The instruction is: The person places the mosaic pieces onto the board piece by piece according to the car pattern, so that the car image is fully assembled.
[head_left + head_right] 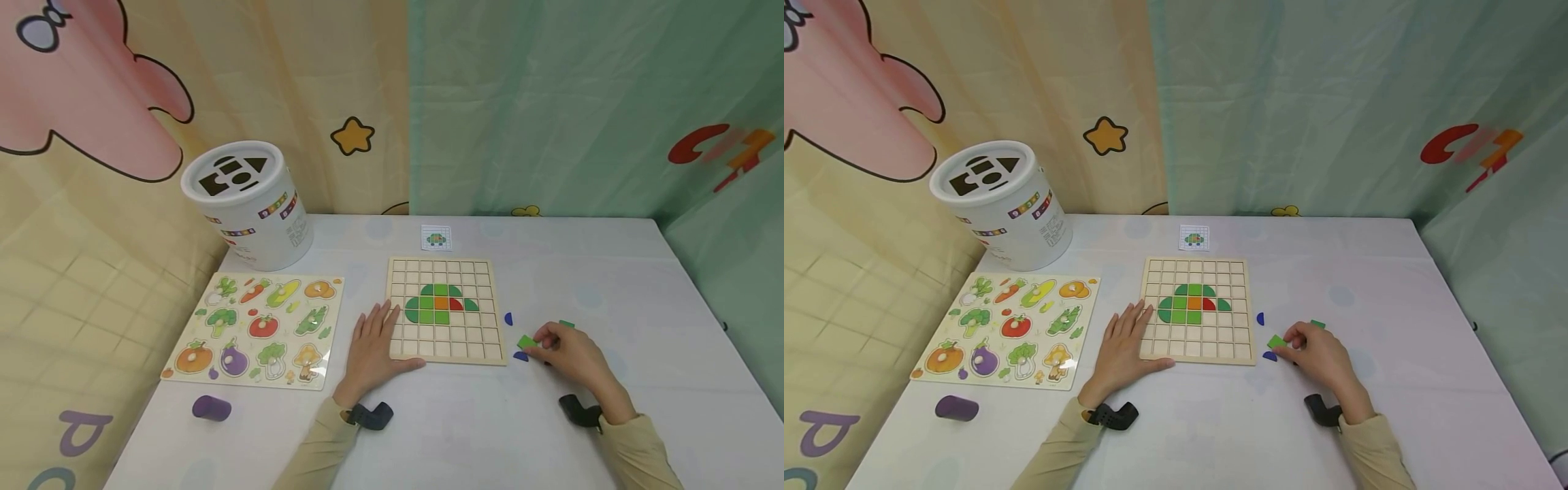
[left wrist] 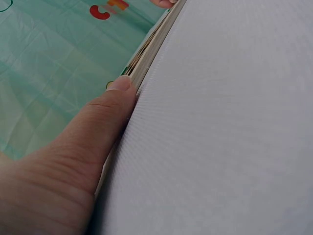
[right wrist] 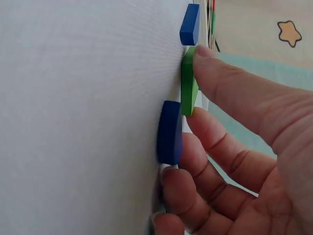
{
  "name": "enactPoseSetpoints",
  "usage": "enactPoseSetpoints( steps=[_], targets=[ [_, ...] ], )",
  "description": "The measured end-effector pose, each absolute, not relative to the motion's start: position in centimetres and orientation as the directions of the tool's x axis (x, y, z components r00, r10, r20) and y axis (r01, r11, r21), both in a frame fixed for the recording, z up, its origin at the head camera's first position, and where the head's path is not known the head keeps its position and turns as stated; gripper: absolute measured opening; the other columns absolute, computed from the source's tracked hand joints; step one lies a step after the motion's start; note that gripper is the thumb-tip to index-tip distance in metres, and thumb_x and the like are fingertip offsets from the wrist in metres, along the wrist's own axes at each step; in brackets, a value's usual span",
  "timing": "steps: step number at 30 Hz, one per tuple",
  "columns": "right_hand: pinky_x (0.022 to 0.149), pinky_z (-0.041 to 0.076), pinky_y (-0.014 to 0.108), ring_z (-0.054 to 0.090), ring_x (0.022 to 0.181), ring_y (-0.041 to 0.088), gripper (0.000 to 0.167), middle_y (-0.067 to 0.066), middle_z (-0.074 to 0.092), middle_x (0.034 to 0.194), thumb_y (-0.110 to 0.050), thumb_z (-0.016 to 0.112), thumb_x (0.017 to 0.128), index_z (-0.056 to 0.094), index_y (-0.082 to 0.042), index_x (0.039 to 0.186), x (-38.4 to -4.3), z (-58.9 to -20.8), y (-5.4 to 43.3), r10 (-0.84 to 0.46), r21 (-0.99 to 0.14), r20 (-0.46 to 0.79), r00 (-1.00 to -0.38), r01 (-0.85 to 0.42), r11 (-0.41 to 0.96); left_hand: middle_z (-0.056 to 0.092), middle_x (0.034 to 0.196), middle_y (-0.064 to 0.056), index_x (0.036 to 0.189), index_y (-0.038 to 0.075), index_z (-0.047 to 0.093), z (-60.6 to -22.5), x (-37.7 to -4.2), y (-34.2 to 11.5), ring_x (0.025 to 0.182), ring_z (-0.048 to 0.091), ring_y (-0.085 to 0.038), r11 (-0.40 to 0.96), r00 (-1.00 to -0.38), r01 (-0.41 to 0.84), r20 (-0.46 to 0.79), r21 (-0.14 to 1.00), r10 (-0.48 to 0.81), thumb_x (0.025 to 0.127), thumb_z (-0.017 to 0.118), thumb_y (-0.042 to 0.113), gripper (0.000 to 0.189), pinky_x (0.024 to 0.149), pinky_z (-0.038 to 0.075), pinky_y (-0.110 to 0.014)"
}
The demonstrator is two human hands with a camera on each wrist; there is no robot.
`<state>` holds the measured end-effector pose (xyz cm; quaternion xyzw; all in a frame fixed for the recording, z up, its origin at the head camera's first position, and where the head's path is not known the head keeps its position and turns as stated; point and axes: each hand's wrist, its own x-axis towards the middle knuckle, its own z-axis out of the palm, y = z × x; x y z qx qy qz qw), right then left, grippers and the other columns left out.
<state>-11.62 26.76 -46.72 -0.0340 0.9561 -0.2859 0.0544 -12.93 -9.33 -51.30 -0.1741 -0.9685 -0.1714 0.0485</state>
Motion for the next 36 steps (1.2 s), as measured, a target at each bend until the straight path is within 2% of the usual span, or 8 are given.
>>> enactPoseSetpoints(
  steps=[9,19,27,36],
  targets=[
    [0.056,0.039,0.031,0.048,0.066,0.015,0.030,0.000,0.056,0.077,-0.027,0.079,0.077,0.061,-0.005,0.086,-11.7,-46.6,26.5,-0.094,-0.532,-0.082,-0.992,-0.037,0.846,0.020,0.156,-0.007,0.150,0.011,0.027,-51.3,-13.0,-9.3,0.143,0.009,-0.025,0.880,-0.935,0.354,0.152,0.316,0.321,0.068,0.061,0.077,0.110,0.113,0.004,-0.044],
    [0.053,0.038,0.029,0.048,0.063,0.015,0.029,0.001,0.060,0.079,-0.018,0.081,0.075,0.058,-0.006,0.088,-11.7,-46.8,26.3,-0.096,-0.584,-0.050,-0.994,-0.049,0.810,0.019,0.156,-0.008,0.150,0.011,0.027,-51.4,-13.0,-9.3,0.143,0.009,-0.025,0.879,-0.934,0.356,0.151,0.317,0.323,0.069,0.060,0.077,0.110,0.113,0.004,-0.044],
    [0.050,0.038,0.028,0.049,0.058,0.013,0.019,0.000,0.060,0.080,-0.012,0.075,0.080,0.061,-0.007,0.091,-11.7,-46.4,26.2,-0.128,-0.582,0.004,-0.992,-0.107,0.806,0.019,0.156,-0.008,0.150,0.011,0.026,-51.3,-13.0,-9.3,0.143,0.009,-0.025,0.880,-0.934,0.355,0.148,0.316,0.324,0.069,0.060,0.077,0.110,0.113,0.003,-0.044],
    [0.040,0.034,0.026,0.043,0.047,0.009,0.012,-0.002,0.058,0.078,-0.017,0.069,0.088,0.062,-0.010,0.094,-12.1,-46.1,25.3,-0.164,-0.562,0.106,-0.981,-0.196,0.804,0.019,0.156,-0.008,0.150,0.011,0.026,-51.3,-13.0,-9.3,0.143,0.009,-0.025,0.880,-0.935,0.353,0.147,0.319,0.322,0.069,0.060,0.077,0.110,0.113,0.004,-0.044]
  ],
)
